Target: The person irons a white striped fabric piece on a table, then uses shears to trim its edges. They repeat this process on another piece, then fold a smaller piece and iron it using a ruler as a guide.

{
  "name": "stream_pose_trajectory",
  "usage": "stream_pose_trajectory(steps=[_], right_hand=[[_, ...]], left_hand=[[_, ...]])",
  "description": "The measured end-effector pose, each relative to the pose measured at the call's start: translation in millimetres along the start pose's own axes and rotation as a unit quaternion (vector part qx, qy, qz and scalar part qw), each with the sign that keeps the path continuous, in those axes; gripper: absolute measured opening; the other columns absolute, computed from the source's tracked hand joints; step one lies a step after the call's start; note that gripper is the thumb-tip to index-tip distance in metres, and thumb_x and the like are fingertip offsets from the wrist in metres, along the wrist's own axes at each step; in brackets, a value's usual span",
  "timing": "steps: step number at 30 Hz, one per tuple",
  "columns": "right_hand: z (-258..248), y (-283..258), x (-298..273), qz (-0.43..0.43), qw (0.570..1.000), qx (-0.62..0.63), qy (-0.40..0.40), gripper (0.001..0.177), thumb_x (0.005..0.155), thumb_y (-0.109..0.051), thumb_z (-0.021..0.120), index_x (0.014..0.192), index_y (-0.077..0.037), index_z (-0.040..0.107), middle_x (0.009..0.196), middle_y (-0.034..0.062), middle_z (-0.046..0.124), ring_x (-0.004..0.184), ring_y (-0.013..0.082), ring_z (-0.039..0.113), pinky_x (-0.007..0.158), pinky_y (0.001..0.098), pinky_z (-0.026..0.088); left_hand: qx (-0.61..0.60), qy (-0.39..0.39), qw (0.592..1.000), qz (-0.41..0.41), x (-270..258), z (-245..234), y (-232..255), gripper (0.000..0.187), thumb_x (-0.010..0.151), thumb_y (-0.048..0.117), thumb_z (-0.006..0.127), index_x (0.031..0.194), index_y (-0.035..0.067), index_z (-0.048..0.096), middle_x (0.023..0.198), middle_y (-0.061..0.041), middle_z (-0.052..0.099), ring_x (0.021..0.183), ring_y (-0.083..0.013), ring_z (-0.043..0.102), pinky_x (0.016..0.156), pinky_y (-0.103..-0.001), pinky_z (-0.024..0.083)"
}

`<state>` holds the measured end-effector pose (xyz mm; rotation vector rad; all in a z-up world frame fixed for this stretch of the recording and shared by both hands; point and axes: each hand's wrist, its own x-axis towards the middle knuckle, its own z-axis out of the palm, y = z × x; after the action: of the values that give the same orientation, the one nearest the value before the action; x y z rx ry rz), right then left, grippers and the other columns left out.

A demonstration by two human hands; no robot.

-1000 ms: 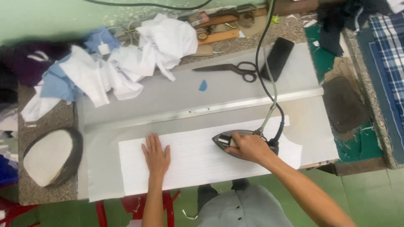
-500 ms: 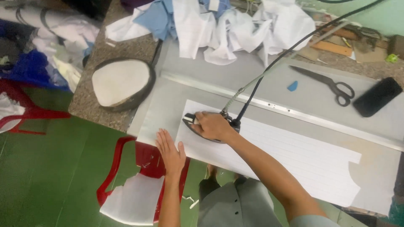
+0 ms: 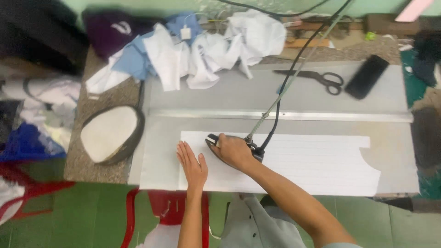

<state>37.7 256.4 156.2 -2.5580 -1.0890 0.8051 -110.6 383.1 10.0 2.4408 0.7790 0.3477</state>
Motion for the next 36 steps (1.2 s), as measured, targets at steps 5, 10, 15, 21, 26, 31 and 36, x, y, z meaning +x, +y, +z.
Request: stream_pose_trajectory(steps=[5, 10, 15, 21, 26, 31, 36], right_hand=[[-32, 99, -64, 0.112, 0.993, 0.038, 0.015, 0.039, 0.102, -0.045, 0.050, 0.103, -0.006, 0.058, 0.084, 0.0179, 0.074, 0.082, 0.0348, 0.077, 0.070, 0.0420, 0.061], [-19, 223, -122, 0.225, 0.964, 0.112, 0.087, 0.054, 0.105, -0.056, 0.041, 0.108, -0.004, 0.053, 0.086, 0.0178, 0.072, 0.073, 0.0422, 0.068, 0.064, 0.0523, 0.055], [-47, 335, -199, 0.287, 0.942, 0.157, 0.079, 0.047, 0.106, -0.053, 0.043, 0.107, -0.006, 0.050, 0.085, 0.0151, 0.071, 0.073, 0.0388, 0.067, 0.063, 0.0495, 0.054], [-104, 464, -298, 0.353, 0.915, 0.192, 0.028, 0.043, 0.107, -0.050, 0.041, 0.115, -0.008, 0.051, 0.098, 0.0173, 0.072, 0.081, 0.0370, 0.070, 0.068, 0.0486, 0.058], [-141, 565, -334, 0.442, 0.863, 0.230, 0.077, 0.046, 0.110, -0.049, 0.039, 0.114, -0.005, 0.049, 0.076, 0.0085, 0.061, 0.060, 0.0230, 0.057, 0.054, 0.0369, 0.052], [-144, 633, -297, 0.453, 0.852, 0.222, 0.144, 0.057, 0.108, -0.054, 0.041, 0.133, -0.003, 0.045, 0.112, 0.0243, 0.067, 0.096, 0.0401, 0.066, 0.079, 0.0528, 0.055], [-113, 636, -306, 0.402, 0.877, 0.131, 0.230, 0.079, 0.100, -0.054, 0.057, 0.151, 0.005, 0.042, 0.129, 0.0379, 0.060, 0.119, 0.0534, 0.061, 0.093, 0.0608, 0.053]], left_hand=[[0.073, -0.148, 0.986, 0.026, 13, 48, 66, 0.073, 0.108, 0.043, 0.034, 0.164, 0.001, 0.011, 0.172, -0.021, 0.005, 0.158, -0.0365, 0.001, 0.126, -0.052, -0.009], [0.267, -0.182, 0.943, 0.082, 13, 90, 90, 0.084, 0.104, 0.062, 0.010, 0.161, 0.001, 0.010, 0.170, -0.016, 0.008, 0.158, -0.0318, 0.004, 0.125, -0.053, -0.001], [0.301, -0.176, 0.934, 0.080, 12, 99, 84, 0.081, 0.103, 0.058, 0.011, 0.162, 0.003, 0.002, 0.171, -0.014, -0.001, 0.158, -0.0299, -0.002, 0.126, -0.051, -0.003], [0.245, -0.029, 0.960, 0.135, -5, 122, 82, 0.081, 0.102, 0.045, 0.031, 0.161, -0.009, 0.017, 0.168, -0.029, 0.018, 0.155, -0.0449, 0.015, 0.120, -0.067, 0.012], [0.208, -0.003, 0.970, 0.128, -35, 166, 152, 0.083, 0.100, 0.042, 0.036, 0.159, -0.014, 0.018, 0.169, -0.031, 0.012, 0.156, -0.0489, 0.010, 0.120, -0.070, 0.009], [0.111, -0.126, 0.951, 0.260, -66, 259, 299, 0.080, 0.102, 0.042, 0.040, 0.162, -0.001, 0.010, 0.171, -0.022, 0.008, 0.158, -0.0404, 0.007, 0.126, -0.059, 0.001], [0.127, -0.232, 0.917, 0.298, -83, 301, 439, 0.076, 0.100, 0.046, 0.051, 0.157, 0.000, 0.032, 0.164, -0.024, 0.028, 0.153, -0.0400, 0.023, 0.124, -0.060, 0.011]])
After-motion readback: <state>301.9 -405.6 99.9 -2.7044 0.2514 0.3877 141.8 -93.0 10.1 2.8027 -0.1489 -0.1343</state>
